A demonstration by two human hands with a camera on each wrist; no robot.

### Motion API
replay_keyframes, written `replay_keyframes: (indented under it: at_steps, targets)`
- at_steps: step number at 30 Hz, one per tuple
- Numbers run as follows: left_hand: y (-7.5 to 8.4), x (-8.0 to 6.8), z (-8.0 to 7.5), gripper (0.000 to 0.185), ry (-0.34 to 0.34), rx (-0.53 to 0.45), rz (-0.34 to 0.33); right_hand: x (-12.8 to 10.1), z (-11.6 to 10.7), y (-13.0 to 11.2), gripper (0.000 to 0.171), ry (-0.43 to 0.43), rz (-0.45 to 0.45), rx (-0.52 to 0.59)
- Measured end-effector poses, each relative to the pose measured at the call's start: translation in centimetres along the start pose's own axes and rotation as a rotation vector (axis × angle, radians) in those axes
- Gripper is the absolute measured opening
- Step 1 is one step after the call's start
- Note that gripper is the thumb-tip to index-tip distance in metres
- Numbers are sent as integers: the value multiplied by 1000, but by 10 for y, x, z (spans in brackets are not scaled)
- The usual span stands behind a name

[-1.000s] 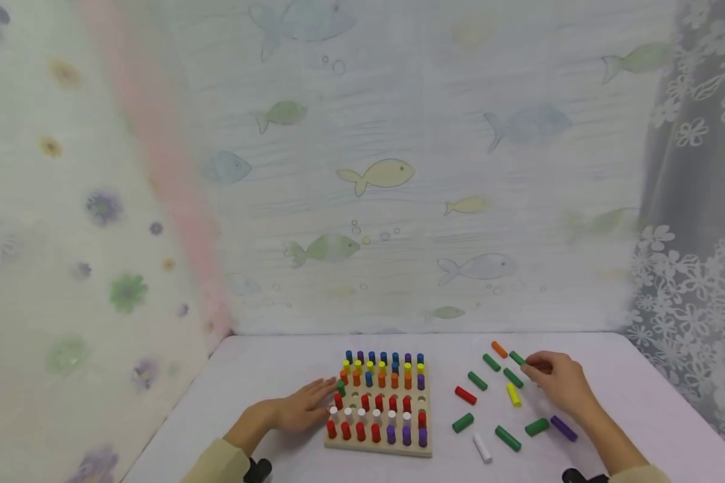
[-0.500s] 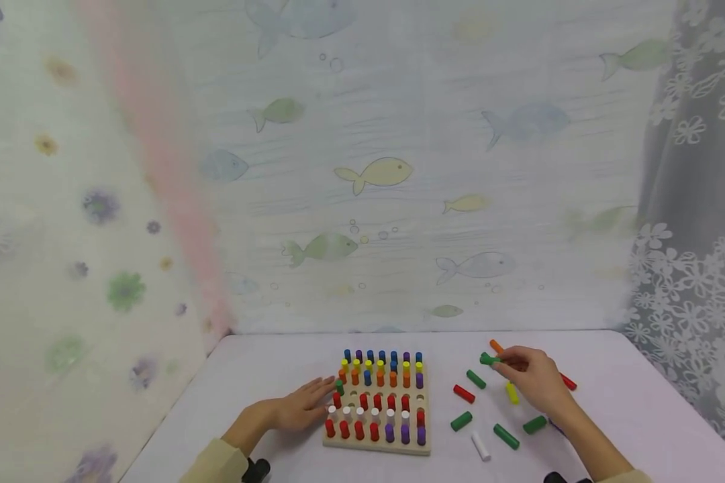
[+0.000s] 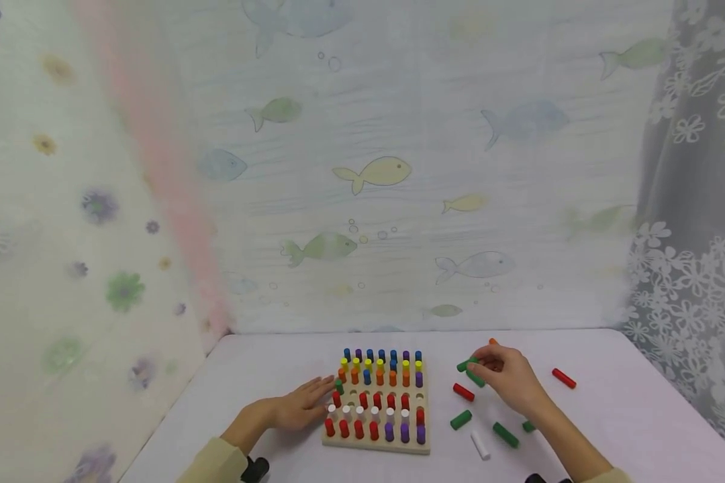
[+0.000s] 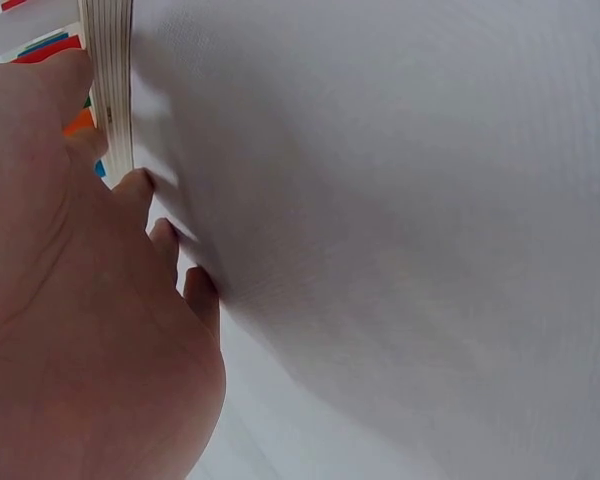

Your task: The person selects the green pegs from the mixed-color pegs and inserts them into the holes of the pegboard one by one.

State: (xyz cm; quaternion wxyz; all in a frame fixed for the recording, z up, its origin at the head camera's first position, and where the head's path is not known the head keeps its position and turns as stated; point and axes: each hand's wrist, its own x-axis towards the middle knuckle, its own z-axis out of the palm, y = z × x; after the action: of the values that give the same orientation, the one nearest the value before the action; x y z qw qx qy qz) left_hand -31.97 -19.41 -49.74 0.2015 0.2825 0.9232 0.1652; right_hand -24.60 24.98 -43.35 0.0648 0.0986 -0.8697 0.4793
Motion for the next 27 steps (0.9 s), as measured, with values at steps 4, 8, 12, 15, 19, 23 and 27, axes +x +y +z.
replay_keyframes:
  at_steps: [4,8,12,15,19,23,27]
  targets:
    - [4,-1,-2,71,17,6,0,3,8,-7,27,-10,-14,18]
    - [11,-4,-5,69,7,-2,-9,6,18,-12,26,-43,-11,53]
    - [10,-4,-3,70,14,-5,-25,10,28,-18,23,-59,-21,97]
    - [11,-4,-3,70,15,1,-34,12,37,-21,22,-68,-42,109]
    - [16,-9,-5,67,7,9,-47,14,49,-23,26,-106,-89,126]
    - [10,-7,-2,67,4,3,-53,18,60,-27,27,-130,-127,144]
    - [2,0,1,69,-3,-20,-46,22,70,-30,27,-144,-126,159]
